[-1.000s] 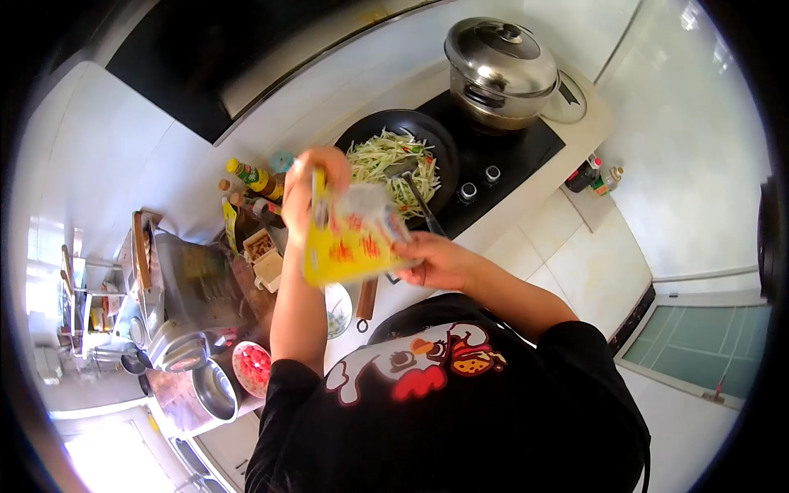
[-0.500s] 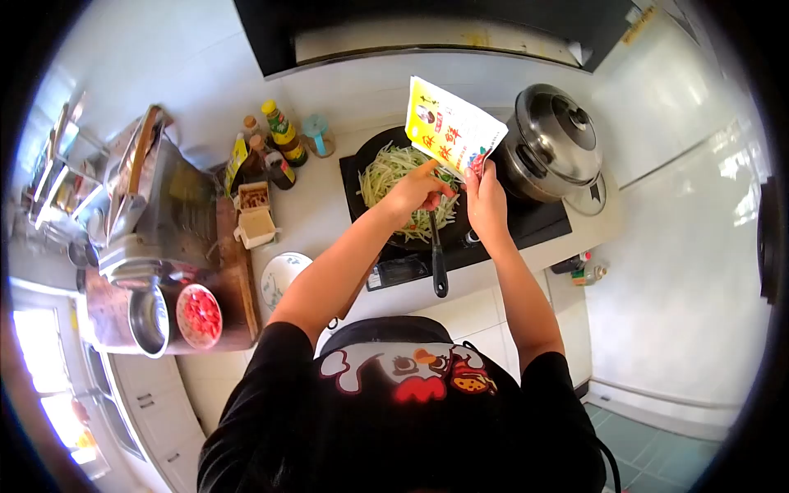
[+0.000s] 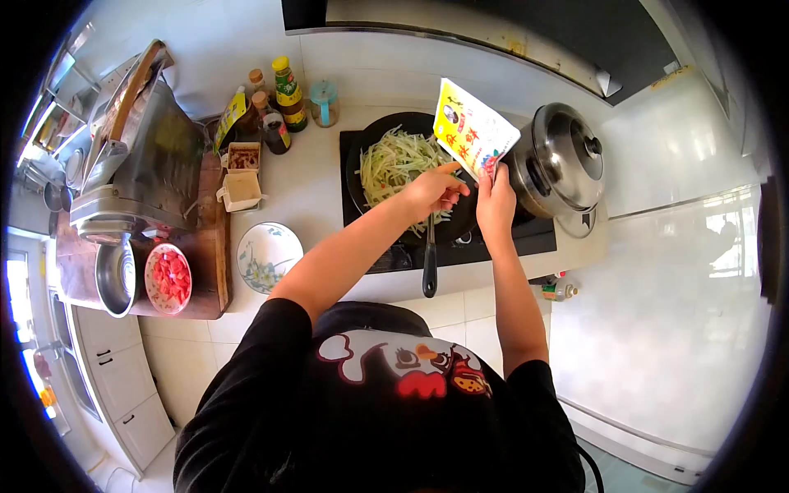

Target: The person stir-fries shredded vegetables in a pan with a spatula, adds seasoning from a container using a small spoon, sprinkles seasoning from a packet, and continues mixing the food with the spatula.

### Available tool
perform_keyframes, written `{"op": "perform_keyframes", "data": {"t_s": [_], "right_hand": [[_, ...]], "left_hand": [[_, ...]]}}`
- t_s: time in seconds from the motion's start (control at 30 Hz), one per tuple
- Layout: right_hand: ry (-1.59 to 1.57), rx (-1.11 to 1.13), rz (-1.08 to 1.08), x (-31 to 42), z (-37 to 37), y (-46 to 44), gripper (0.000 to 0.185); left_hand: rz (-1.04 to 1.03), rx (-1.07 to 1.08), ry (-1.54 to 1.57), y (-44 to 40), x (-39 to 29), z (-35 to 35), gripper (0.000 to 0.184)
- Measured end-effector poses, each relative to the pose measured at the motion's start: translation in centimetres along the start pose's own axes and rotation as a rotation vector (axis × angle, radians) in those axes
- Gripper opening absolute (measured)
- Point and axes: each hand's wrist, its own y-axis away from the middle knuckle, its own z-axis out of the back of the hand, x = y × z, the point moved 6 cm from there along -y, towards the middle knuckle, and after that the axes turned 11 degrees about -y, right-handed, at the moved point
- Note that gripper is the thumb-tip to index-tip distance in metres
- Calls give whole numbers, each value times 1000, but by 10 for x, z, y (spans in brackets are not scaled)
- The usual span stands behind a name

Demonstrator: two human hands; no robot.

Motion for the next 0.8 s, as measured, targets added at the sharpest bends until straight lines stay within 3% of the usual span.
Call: {"op": "perform_keyframes", "data": {"t_s": [0.03, 0.1, 0.2, 0.23, 0.33, 0.37, 0.6, 0.67, 0.73, 0.8], "right_hand": [[-162, -30, -13, -3, -1, 0, 20], [-435, -60, -107, -11, -3, 3, 22], [-641, -113, -150, -22, -13, 4, 25], [-710, -58, -246, -21, -14, 4, 26], [-742, -30, -355, -18, -12, 0, 21], [-678, -81, -240, -19, -9, -3, 19], [-357, -99, -111, -7, 1, -5, 22], [-79, -20, 6, 2, -2, -6, 22], [-125, 1, -19, 3, -4, -4, 21], [-131, -2, -4, 3, -3, -5, 21]], "left_hand": [[-6, -2, 6, -5, -1, -1, 45], [67, -211, 334, -12, 10, 3, 18], [-63, -153, 406, -31, 13, 5, 12], [-40, -262, 425, -31, 14, 8, 9], [-29, -275, 383, -28, 11, 9, 8], [-29, -275, 388, -27, 10, 8, 8], [82, -313, 394, -23, 15, 5, 9], [104, -334, 379, -21, 16, 9, 11], [122, -224, 100, -20, 15, 8, 12], [179, -228, 149, -21, 19, 7, 15]]}}
